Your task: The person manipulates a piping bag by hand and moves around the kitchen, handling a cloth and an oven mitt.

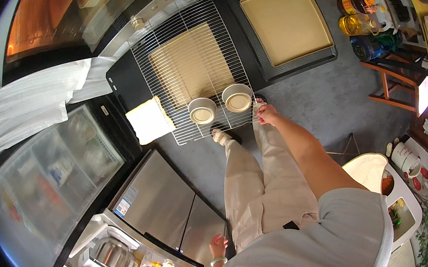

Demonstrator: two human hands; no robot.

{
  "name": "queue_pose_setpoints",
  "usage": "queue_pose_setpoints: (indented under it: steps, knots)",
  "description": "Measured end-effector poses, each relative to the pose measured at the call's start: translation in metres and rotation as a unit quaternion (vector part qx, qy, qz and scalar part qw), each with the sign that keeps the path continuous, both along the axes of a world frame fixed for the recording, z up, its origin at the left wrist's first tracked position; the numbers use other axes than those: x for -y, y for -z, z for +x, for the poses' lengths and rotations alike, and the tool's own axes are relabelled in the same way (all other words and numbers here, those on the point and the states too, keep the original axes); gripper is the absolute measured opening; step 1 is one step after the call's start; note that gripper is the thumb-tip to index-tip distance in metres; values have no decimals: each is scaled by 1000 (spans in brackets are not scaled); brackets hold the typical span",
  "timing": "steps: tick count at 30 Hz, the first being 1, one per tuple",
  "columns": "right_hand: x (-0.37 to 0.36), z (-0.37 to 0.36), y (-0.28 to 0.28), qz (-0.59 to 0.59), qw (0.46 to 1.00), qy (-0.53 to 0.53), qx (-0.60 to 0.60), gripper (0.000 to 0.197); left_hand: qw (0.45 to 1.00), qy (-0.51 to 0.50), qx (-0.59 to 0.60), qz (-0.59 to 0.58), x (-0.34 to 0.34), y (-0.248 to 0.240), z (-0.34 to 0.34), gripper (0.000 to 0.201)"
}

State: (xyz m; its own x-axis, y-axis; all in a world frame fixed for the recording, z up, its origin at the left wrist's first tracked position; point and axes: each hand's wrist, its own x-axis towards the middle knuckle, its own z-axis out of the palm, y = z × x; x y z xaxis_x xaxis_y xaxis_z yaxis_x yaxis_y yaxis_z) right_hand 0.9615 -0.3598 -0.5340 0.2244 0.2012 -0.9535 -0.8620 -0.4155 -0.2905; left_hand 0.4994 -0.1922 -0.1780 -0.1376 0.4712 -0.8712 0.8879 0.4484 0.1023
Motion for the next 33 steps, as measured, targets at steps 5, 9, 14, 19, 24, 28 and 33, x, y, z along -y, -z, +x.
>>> queue_pose_setpoints:
  steps: [5,9,14,19,24,28,33]
  knots:
    - [1,14,-8,-25,997,-17,76,8,1000,-4,7,-3,-4,6,15,31]
    - [2,21,-10,-20,994,-19,101,9,1000,4,1,0,-13,8,22,30]
    - [-4,26,-15,-39,994,-20,103,9,1000,3,4,5,-19,10,29,29]
    - [-3,30,-15,-79,967,-145,194,18,1000,5,8,12,-24,11,21,29]
    - [-8,40,-31,-213,870,-143,422,33,1000,19,15,18,-26,14,21,30]
    - [-29,55,-89,-112,833,-121,528,42,1000,4,8,9,-26,13,25,30]
    - [-57,62,-114,-68,794,-178,577,47,1000,-9,11,7,-21,13,24,29]
